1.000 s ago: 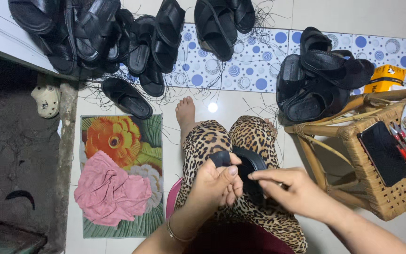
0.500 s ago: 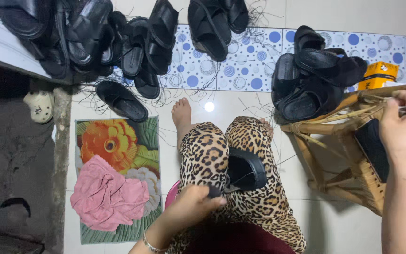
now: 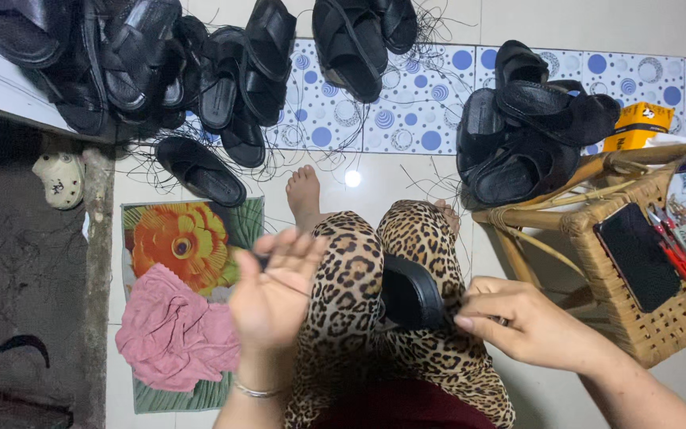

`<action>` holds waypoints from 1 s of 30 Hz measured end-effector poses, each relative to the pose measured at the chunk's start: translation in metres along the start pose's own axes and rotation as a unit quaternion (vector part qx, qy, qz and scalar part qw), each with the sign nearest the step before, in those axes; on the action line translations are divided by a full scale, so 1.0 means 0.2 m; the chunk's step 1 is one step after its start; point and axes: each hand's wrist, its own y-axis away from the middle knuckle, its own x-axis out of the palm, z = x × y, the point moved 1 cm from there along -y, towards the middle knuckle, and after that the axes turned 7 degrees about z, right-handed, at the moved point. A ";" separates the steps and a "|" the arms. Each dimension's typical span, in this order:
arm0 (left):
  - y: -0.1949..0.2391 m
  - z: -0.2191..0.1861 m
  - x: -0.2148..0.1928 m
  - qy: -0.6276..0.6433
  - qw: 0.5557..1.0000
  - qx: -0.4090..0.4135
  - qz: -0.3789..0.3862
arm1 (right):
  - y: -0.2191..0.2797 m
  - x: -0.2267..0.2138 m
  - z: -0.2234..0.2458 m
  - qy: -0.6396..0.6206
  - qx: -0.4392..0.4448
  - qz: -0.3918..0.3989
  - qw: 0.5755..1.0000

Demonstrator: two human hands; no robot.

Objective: The person sits on the floor and sews a black slip-on shoe using a needle and thread. They repeatedly pass the needle through the shoe's sole and upper, pulling the thread to secure the stitching.

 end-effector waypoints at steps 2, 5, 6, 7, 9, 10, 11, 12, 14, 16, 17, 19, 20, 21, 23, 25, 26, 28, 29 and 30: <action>0.00 -0.07 0.01 0.006 0.998 -0.019 0.060 | -0.06 0.00 0.06 -0.073 -0.057 -0.029 0.995; -0.04 -0.10 -0.16 -0.036 0.995 -0.037 0.083 | -0.13 0.11 0.04 -0.339 -0.124 -0.077 0.929; -0.06 -0.11 -0.24 -0.082 0.995 -0.028 0.046 | -0.17 0.17 0.01 -0.518 -0.132 -0.089 0.841; -0.06 -0.11 -0.27 -0.084 0.995 -0.027 0.045 | -0.22 0.18 -0.05 -0.520 -0.133 -0.088 0.839; -0.06 -0.10 -0.34 -0.156 0.987 0.025 0.008 | -0.29 0.23 -0.19 -0.513 -0.088 -0.255 0.815; -0.06 -0.07 -0.35 -0.155 0.988 0.021 0.010 | -0.29 0.22 -0.22 -0.511 -0.087 -0.259 0.815; -0.06 -0.05 -0.36 -0.180 0.983 0.029 0.015 | -0.30 0.22 -0.24 -0.547 -0.063 -0.266 0.791; -0.05 -0.03 -0.38 -0.204 0.978 0.047 0.018 | -0.31 0.20 -0.27 -0.580 -0.042 -0.264 0.769; -0.06 0.02 -0.36 -0.260 0.962 0.079 0.020 | -0.31 0.18 -0.27 -0.557 -0.043 -0.257 0.788; -0.06 0.08 -0.27 -0.318 0.942 0.109 0.027 | -0.30 0.15 -0.24 -0.533 -0.049 -0.257 0.805; -0.05 0.12 -0.18 -0.380 0.914 0.111 0.091 | -0.29 0.14 -0.20 -0.468 -0.041 -0.271 0.840; 0.00 0.21 -0.04 -0.436 0.878 0.125 0.153 | -0.27 0.11 -0.09 -0.396 -0.039 -0.275 0.875; 0.05 0.27 0.02 -0.518 0.813 0.125 0.236 | -0.23 0.10 -0.01 -0.287 -0.032 -0.278 0.916; 0.11 0.33 0.08 -0.591 0.733 0.122 0.314 | -0.20 0.10 0.06 -0.174 -0.026 -0.277 0.945; 0.19 0.37 0.19 -0.653 0.640 0.122 0.386 | -0.20 0.10 0.32 -0.108 -0.089 -0.242 0.960; 0.20 0.34 0.19 -0.704 0.531 0.119 0.456 | -0.19 0.07 0.45 -0.039 -0.154 -0.212 0.964; 0.18 0.28 0.12 -0.693 0.624 0.031 0.360 | -0.18 0.06 0.44 0.001 -0.123 -0.217 0.968; 0.13 0.09 -0.09 -0.664 0.700 -0.057 0.255 | -0.15 0.05 0.38 0.043 -0.094 -0.221 0.970; 0.11 -0.04 -0.23 -0.436 0.876 -0.081 0.191 | -0.15 0.07 0.33 0.095 0.040 -0.162 0.981; 0.09 -0.19 -0.38 -0.172 0.974 -0.098 0.112 | -0.14 0.09 0.27 0.144 0.174 -0.102 0.969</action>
